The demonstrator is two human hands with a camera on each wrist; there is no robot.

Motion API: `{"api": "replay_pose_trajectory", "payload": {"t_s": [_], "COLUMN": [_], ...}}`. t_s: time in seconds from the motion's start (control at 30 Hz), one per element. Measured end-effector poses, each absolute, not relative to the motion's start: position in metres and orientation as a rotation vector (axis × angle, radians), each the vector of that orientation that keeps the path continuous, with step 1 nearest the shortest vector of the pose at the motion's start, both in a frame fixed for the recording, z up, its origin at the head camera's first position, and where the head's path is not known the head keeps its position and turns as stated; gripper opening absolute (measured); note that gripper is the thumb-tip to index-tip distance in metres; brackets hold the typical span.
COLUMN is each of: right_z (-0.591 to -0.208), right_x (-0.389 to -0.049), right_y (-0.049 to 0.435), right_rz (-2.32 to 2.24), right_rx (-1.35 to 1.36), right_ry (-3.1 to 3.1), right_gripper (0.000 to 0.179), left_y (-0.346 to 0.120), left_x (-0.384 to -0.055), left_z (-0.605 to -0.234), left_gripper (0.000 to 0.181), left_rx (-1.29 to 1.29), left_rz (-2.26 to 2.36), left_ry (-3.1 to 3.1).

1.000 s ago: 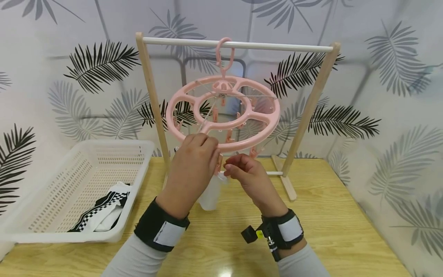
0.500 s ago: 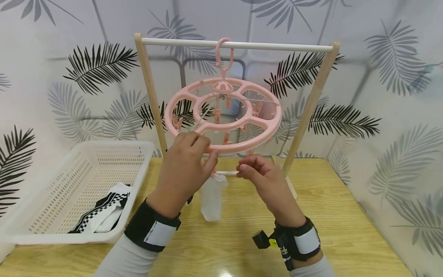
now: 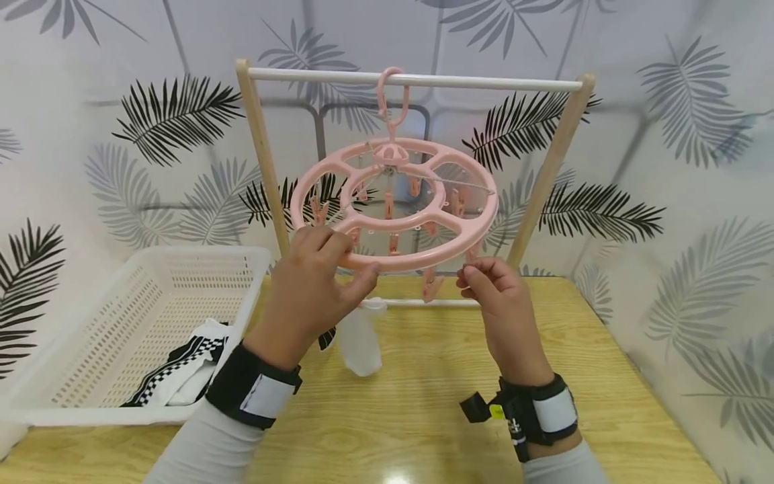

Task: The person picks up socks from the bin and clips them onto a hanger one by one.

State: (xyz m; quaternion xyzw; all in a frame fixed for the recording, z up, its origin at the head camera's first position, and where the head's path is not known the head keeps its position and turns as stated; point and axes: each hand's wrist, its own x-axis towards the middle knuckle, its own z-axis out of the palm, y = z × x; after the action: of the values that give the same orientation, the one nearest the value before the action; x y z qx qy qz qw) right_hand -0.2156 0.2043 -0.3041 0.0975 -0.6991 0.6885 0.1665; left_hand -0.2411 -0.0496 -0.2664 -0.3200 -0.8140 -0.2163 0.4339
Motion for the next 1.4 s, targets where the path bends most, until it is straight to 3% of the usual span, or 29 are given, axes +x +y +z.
{"api": "replay_pose_trajectory", "payload": {"t_s": [0.23,0.4,0.93,1.4], "right_z": [-0.307,-0.304,-0.313,-0.313], "right_x": [-0.232,-0.237,-0.235,-0.232], "right_y": [0.197,0.191,0.183,0.18], "right_rz": [2.049,2.063,2.136,2.107], "right_rx": [0.614,0.705,0.685,0.67], "right_ry": [-2.182,-2.213,-2.222,-2.213], "right_gripper": [0.036,0.036,0.025,0.024], "left_y": [-0.058,-0.058,-0.064,-0.065], "left_x": [-0.24,-0.24,-0.241,-0.243], "left_z": [-0.263,-0.262,-0.259,-0.26], "left_gripper": [0.037,0.033,0.033,0.019], "left_rx": [-0.786,-0.792,-0.81,-0.902], "left_rz": [-0.538,-0.575,-0.595,-0.589], "left_ry": [-2.044,-2.042,-2.054,-1.953]}}
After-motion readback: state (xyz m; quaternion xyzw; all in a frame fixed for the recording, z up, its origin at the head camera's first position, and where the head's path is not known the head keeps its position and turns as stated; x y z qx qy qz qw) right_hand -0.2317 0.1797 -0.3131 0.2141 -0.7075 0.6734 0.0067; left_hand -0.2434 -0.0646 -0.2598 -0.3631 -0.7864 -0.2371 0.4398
